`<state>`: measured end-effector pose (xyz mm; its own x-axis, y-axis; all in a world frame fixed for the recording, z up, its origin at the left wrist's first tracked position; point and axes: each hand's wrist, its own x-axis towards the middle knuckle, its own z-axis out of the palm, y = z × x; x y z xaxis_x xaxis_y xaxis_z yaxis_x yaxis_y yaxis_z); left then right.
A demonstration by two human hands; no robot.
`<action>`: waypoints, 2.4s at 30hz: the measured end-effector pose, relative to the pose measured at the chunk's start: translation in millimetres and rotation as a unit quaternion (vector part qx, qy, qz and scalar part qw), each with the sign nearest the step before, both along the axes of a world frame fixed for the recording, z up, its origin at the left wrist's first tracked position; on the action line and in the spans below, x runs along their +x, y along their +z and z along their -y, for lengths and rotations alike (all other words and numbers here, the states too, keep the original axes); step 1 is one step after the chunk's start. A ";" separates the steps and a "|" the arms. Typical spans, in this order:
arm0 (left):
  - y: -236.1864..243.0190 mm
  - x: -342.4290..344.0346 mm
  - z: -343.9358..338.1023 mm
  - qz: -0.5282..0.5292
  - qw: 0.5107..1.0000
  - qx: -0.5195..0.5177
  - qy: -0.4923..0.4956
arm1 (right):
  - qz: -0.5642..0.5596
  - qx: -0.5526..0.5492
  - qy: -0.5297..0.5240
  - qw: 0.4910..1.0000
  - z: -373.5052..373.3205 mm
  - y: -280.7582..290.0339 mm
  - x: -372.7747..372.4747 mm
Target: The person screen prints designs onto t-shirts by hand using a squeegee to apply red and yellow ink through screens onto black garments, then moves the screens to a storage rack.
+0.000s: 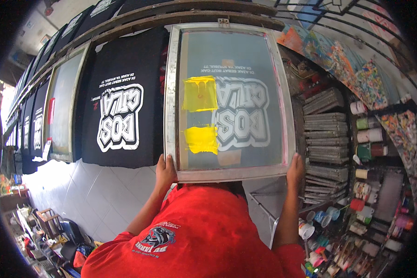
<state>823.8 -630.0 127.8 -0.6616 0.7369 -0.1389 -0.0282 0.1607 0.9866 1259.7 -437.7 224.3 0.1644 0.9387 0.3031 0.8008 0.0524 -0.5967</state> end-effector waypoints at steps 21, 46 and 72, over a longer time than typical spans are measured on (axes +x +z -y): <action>-173.5 52.0 137.3 -0.220 0.814 -0.042 -0.537 | -0.219 -0.034 0.100 0.970 428.4 -101.6 -64.0; 49.9 593.8 641.4 0.014 0.058 -0.203 -0.977 | -0.488 0.188 -0.647 0.554 1056.9 -147.9 -57.1; 193.5 1019.0 1211.6 0.191 -0.211 -0.063 -0.957 | 0.257 0.282 -0.772 0.508 1941.1 425.8 624.1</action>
<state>1842.9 -1841.6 321.3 0.2892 -0.9477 0.1349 0.1620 0.1873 0.9688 1883.8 -2378.8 650.0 0.3361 -0.4494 0.8277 0.1882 -0.8290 -0.5266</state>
